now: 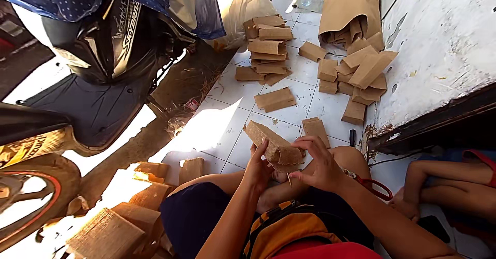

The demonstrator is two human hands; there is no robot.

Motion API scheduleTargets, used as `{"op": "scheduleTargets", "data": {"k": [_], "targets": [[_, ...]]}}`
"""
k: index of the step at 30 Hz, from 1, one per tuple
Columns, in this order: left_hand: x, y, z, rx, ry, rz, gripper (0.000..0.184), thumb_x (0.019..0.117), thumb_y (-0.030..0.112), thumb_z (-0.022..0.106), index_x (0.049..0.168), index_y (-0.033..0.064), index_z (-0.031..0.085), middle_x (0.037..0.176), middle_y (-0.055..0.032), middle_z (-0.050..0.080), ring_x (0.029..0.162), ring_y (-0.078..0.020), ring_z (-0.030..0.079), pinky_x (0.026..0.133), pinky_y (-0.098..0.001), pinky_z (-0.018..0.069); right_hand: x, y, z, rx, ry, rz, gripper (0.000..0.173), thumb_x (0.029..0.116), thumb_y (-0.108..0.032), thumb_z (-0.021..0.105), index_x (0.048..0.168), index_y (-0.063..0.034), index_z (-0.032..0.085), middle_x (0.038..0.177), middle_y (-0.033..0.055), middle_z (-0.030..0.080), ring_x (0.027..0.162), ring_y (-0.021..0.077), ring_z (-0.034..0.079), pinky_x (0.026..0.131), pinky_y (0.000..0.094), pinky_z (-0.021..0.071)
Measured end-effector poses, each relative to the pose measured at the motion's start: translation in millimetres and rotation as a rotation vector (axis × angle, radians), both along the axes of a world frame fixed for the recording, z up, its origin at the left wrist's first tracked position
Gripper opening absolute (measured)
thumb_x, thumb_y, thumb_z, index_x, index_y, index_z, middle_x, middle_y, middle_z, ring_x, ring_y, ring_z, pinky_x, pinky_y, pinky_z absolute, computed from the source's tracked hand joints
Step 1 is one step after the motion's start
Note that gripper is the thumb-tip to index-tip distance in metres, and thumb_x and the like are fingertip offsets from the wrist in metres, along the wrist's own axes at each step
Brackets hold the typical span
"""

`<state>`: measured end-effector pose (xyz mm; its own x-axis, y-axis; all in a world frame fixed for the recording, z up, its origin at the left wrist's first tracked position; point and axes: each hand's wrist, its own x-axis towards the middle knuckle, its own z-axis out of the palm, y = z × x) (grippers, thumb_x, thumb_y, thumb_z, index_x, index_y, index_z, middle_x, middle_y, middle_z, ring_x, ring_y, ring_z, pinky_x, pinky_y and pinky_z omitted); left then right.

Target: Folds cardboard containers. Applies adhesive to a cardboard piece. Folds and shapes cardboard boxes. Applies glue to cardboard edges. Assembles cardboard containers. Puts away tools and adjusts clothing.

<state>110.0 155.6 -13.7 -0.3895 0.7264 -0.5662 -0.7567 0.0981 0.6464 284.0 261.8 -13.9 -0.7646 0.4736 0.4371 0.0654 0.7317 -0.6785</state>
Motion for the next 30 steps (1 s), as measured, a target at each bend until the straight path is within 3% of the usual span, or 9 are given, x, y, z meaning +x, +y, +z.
{"op": "scheduleTargets", "data": {"k": [6,10,14,16,18,20,23,27,30], "targets": [[3.3,-4.3,-2.1,-0.052,-0.012,-0.081,0.058,0.1066,0.050,0.042,0.156,0.0218,0.032,0.141,-0.0148,0.056,0.116,-0.0304,0.063,0.092,-0.0467,0.0549,-10.3,-10.8,-2.8,0.039,0.079,0.100,0.052,0.0950,-0.050,0.066,0.124,-0.0067,0.067,0.117,0.0087,0.069,0.119,0.0183,0.061,0.105,0.0382,0.0492],[1.2,-10.6,-1.1,-0.032,-0.027,-0.060,0.055,0.1070,0.049,0.042,0.152,0.0182,0.038,0.137,-0.0148,0.059,0.115,-0.0295,0.064,0.092,-0.0454,0.0551,-18.2,-13.1,-3.7,0.094,0.059,0.102,0.045,0.0871,-0.034,0.077,0.123,-0.0072,0.068,0.115,0.0092,0.069,0.115,0.0195,0.063,0.102,0.0368,0.0510],[-17.4,-22.4,-2.5,-0.078,0.091,0.037,0.050,0.1066,0.050,0.041,0.144,0.0174,0.049,0.126,-0.0113,0.066,0.111,-0.0263,0.066,0.088,-0.0458,0.0571,-17.4,10.0,16.2,-0.029,0.069,0.067,0.052,0.0899,-0.030,0.074,0.131,-0.0009,0.063,0.125,0.0145,0.068,0.113,0.0218,0.067,0.097,0.0414,0.0560],[-43.2,-30.5,-10.4,-0.171,0.164,0.127,0.055,0.1036,0.055,0.047,0.146,0.0196,0.048,0.138,-0.0112,0.059,0.123,-0.0304,0.060,0.095,-0.0512,0.0535,-10.7,40.9,28.3,-0.133,0.073,-0.107,0.049,0.0941,-0.024,0.067,0.136,0.0003,0.057,0.131,0.0161,0.064,0.110,0.0207,0.067,0.089,0.0380,0.0579],[-71.0,-34.0,-25.4,-0.290,0.145,0.227,0.067,0.0989,0.060,0.054,0.150,0.0180,0.044,0.149,-0.0149,0.048,0.131,-0.0359,0.053,0.100,-0.0555,0.0498,-7.4,56.2,31.5,-0.157,-0.038,-0.298,0.036,0.0990,-0.022,0.064,0.131,-0.0043,0.059,0.119,0.0136,0.066,0.094,0.0202,0.065,0.074,0.0366,0.0547],[-94.1,-33.6,-46.0,-0.367,0.101,0.278,0.076,0.0973,0.062,0.055,0.154,0.0153,0.037,0.153,-0.0199,0.042,0.129,-0.0398,0.055,0.097,-0.0558,0.0530,-13.9,52.4,21.0,-0.230,-0.290,-0.294,0.025,0.1008,-0.018,0.063,0.119,-0.0026,0.066,0.103,0.0166,0.068,0.084,0.0286,0.066,0.073,0.0487,0.0562],[-112.7,-28.0,-72.6,-0.375,0.062,0.287,0.076,0.1005,0.062,0.048,0.156,0.0132,0.030,0.152,-0.0247,0.041,0.120,-0.0407,0.060,0.089,-0.0515,0.0568,-39.8,26.3,-25.0,-0.340,-0.805,-0.083,0.033,0.1030,-0.025,0.060,0.127,-0.0025,0.064,0.108,0.0214,0.070,0.103,0.0372,0.068,0.095,0.0578,0.0522],[-128.4,-20.4,-108.2,-0.355,0.077,0.285,0.071,0.1052,0.059,0.038,0.156,0.0103,0.029,0.149,-0.0249,0.045,0.117,-0.0382,0.061,0.090,-0.0496,0.0560,-64.3,0.7,-87.9,-0.300,-1.134,-0.075,0.062,0.1008,-0.033,0.063,0.147,0.0007,0.040,0.120,0.0264,0.065,0.116,0.0426,0.064,0.099,0.0586,0.0498],[-135.4,-30.8,-114.0,-0.496,0.199,0.341,0.068,0.1085,0.049,0.040,0.158,0.0065,0.021,0.159,-0.0261,0.031,0.135,-0.0403,0.048,0.102,-0.0536,0.0482,-66.6,0.7,-111.7,-0.375,-1.116,-0.074,0.070,0.0913,-0.006,0.068,0.152,-0.0024,0.033,0.125,0.0283,0.063,0.119,0.0450,0.062,0.099,0.0601,0.0492]]}}
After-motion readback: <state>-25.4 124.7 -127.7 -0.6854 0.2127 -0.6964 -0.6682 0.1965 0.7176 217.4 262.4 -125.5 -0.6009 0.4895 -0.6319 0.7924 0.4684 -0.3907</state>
